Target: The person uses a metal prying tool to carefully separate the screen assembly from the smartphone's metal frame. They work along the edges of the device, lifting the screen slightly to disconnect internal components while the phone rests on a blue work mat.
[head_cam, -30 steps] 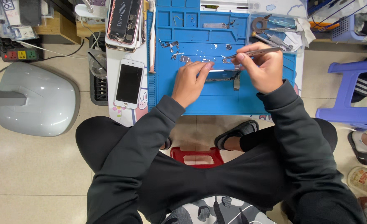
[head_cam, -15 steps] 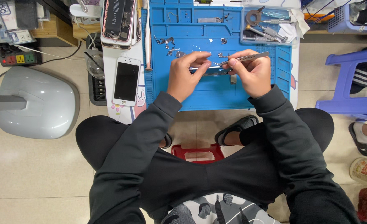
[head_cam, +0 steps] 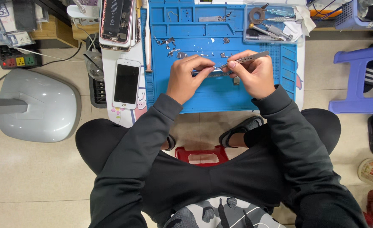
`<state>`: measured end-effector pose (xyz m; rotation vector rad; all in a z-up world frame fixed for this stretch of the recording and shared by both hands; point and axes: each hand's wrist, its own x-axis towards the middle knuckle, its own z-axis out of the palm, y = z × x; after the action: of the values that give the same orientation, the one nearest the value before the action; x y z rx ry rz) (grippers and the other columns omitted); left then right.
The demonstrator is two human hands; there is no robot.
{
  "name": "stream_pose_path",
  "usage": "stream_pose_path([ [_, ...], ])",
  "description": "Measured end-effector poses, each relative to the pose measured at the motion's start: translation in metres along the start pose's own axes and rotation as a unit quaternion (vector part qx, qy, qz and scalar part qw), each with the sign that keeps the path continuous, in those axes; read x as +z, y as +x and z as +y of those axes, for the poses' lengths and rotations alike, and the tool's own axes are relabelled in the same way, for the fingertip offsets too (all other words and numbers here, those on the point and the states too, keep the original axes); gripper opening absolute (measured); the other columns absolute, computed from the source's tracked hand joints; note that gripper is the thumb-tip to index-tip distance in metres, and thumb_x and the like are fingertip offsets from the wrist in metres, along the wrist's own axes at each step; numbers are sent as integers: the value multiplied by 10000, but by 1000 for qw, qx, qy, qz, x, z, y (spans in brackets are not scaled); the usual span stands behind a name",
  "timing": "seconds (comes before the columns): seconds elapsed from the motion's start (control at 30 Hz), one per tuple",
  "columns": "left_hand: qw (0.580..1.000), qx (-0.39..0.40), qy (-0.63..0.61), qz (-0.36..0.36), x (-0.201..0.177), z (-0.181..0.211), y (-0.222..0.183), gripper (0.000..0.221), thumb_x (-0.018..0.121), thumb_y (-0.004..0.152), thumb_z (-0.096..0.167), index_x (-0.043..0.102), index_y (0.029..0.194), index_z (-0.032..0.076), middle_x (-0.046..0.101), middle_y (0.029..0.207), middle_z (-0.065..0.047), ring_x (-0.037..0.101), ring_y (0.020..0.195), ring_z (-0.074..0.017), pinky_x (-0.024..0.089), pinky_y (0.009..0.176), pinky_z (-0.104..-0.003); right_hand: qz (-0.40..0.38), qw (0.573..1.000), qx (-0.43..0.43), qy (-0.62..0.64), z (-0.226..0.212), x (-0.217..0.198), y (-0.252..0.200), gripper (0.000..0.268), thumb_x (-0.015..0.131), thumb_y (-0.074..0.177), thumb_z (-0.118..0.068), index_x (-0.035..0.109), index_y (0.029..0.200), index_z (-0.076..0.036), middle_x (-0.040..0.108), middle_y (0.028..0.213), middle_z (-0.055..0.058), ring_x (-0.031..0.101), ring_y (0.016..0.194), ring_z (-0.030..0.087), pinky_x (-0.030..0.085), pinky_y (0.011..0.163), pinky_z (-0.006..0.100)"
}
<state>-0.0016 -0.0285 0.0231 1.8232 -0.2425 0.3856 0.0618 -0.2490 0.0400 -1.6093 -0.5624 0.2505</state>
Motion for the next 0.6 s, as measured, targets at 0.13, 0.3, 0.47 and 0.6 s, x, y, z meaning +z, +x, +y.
stream_pose_path([
  [0.13, 1000, 0, -1, -4, 0, 0, 1, 149, 737, 983, 25, 786, 1044, 152, 770, 856, -56, 785, 826, -261, 645, 743, -366, -2, 1000, 5, -4, -2, 0, 1, 128, 727, 1052, -27, 726, 1090, 95, 751, 897, 259, 777, 875, 273, 657, 719, 350],
  [0.3, 1000, 1, -1, -2, 0, 1, -1, 132, 741, 988, 38, 788, 1033, 153, 759, 837, -43, 783, 819, -248, 645, 727, -352, -7, 1000, 2, -7, -4, 0, 1, 129, 716, 1057, -25, 722, 1089, 100, 744, 892, 265, 773, 860, 279, 657, 720, 361],
  [0.47, 1000, -7, -11, 2, 1, 0, -1, 118, 739, 993, 54, 787, 1033, 154, 763, 842, -46, 784, 819, -247, 647, 724, -341, -4, 1000, -4, -1, -1, -3, -1, 136, 725, 1049, -34, 721, 1078, 98, 748, 904, 249, 771, 852, 271, 654, 700, 348],
  [0.6, 999, -24, -22, 13, 3, -4, -3, 93, 749, 994, 85, 783, 1041, 158, 777, 863, -36, 791, 824, -225, 649, 719, -337, -2, 997, -50, -56, -4, -14, 1, 84, 745, 1044, 2, 744, 1084, 77, 747, 922, 223, 775, 829, 304, 655, 670, 373],
])
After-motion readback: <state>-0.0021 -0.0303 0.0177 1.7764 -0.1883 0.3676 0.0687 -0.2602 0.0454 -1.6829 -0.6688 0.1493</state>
